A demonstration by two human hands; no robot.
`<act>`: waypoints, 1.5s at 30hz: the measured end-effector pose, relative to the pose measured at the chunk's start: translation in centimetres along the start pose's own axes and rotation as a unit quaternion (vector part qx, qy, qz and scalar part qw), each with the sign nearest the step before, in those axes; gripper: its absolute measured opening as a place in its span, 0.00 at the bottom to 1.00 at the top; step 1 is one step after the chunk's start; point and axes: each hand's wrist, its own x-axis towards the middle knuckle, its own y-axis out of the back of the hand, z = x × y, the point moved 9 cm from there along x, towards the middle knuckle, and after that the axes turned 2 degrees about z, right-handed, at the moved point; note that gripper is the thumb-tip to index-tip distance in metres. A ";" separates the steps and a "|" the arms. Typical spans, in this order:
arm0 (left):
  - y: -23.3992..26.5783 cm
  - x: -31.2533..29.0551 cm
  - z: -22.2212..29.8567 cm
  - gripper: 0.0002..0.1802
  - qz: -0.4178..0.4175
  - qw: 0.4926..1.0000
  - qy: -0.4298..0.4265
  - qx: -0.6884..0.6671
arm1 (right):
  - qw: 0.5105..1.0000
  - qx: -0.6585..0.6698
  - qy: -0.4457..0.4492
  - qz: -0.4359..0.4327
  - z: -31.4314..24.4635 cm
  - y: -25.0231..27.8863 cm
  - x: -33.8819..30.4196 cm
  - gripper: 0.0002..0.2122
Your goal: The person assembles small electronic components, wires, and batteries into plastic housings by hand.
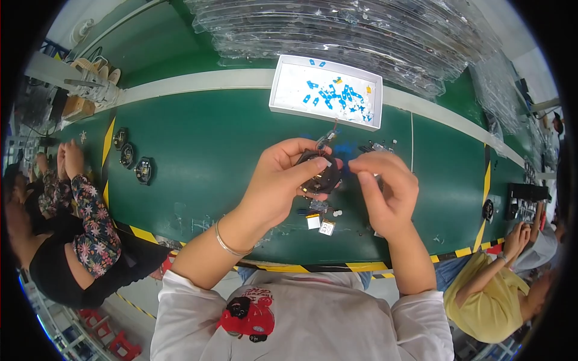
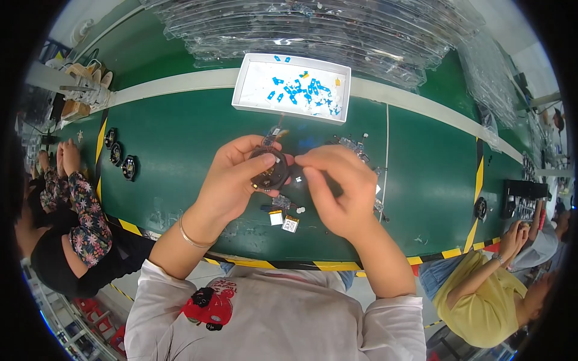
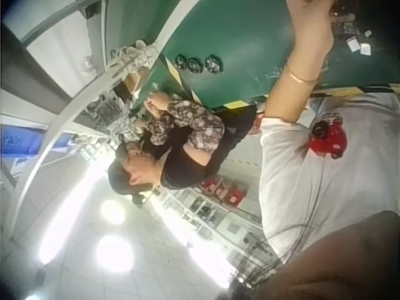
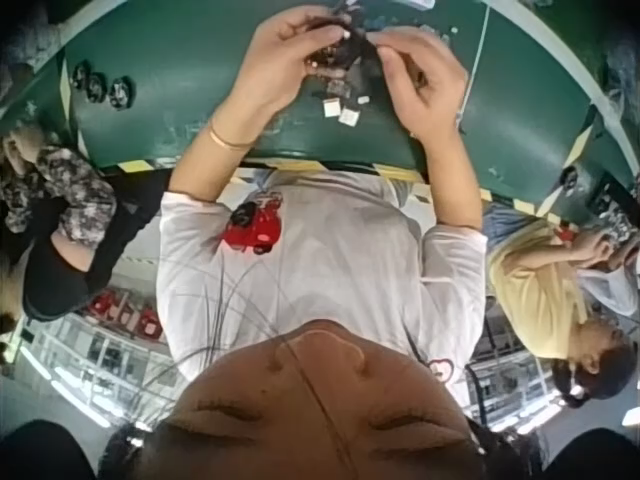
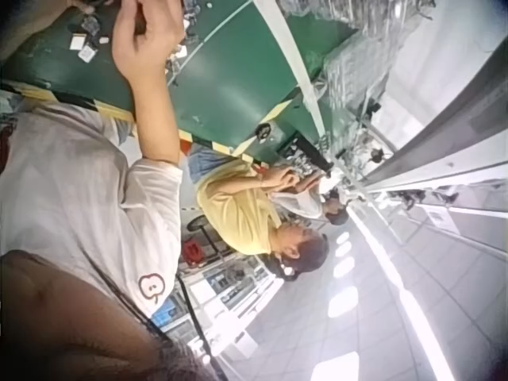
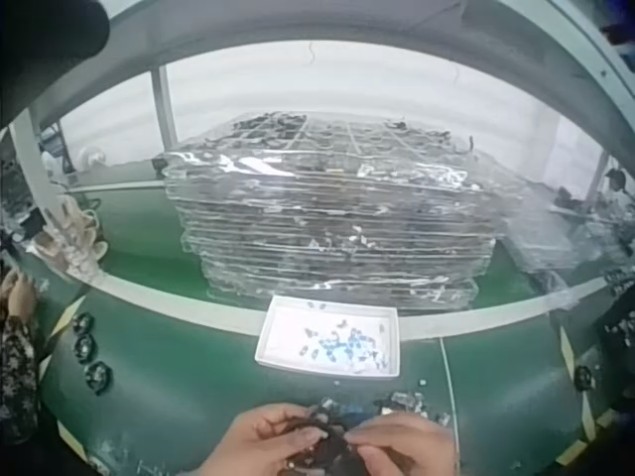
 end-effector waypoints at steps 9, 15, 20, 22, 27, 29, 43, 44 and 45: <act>-1.3 0.0 -0.6 0.08 -0.056 0.996 -0.022 0.061 | 0.958 0.203 -0.202 0.019 3.8 -1.1 -0.5 0.06; -2.7 -0.9 -0.6 0.12 -0.047 0.981 -0.050 0.182 | 0.986 0.135 -0.101 -0.006 3.1 0.3 0.6 0.03; -5.3 -2.6 2.7 0.13 -0.099 0.722 -0.308 0.612 | 0.961 -0.053 -0.234 0.139 8.6 14.9 -1.1 0.05; -5.0 -3.2 2.4 0.13 -0.122 0.698 -0.294 0.641 | 0.903 -0.186 -0.354 0.160 12.9 21.2 -4.7 0.09; -5.6 -3.4 1.7 0.11 -0.144 0.642 -0.255 0.708 | 0.772 -0.401 -0.465 0.166 17.0 30.2 -11.2 0.20; -4.9 -2.8 1.2 0.08 -0.144 0.690 -0.195 0.682 | 0.659 -0.596 -0.359 0.286 10.6 28.5 -8.3 0.22; -2.4 -1.8 1.7 0.03 -0.131 0.974 0.000 0.186 | 0.863 0.310 -0.309 -0.254 3.9 -4.5 -2.9 0.16; -2.0 -1.7 1.6 0.03 -0.122 0.976 0.011 0.180 | 0.885 0.289 -0.274 -0.241 3.8 -3.9 -2.6 0.14; -1.9 -1.7 1.7 0.03 -0.119 0.977 0.010 0.179 | 0.905 0.268 -0.238 -0.229 3.5 -3.5 -2.3 0.12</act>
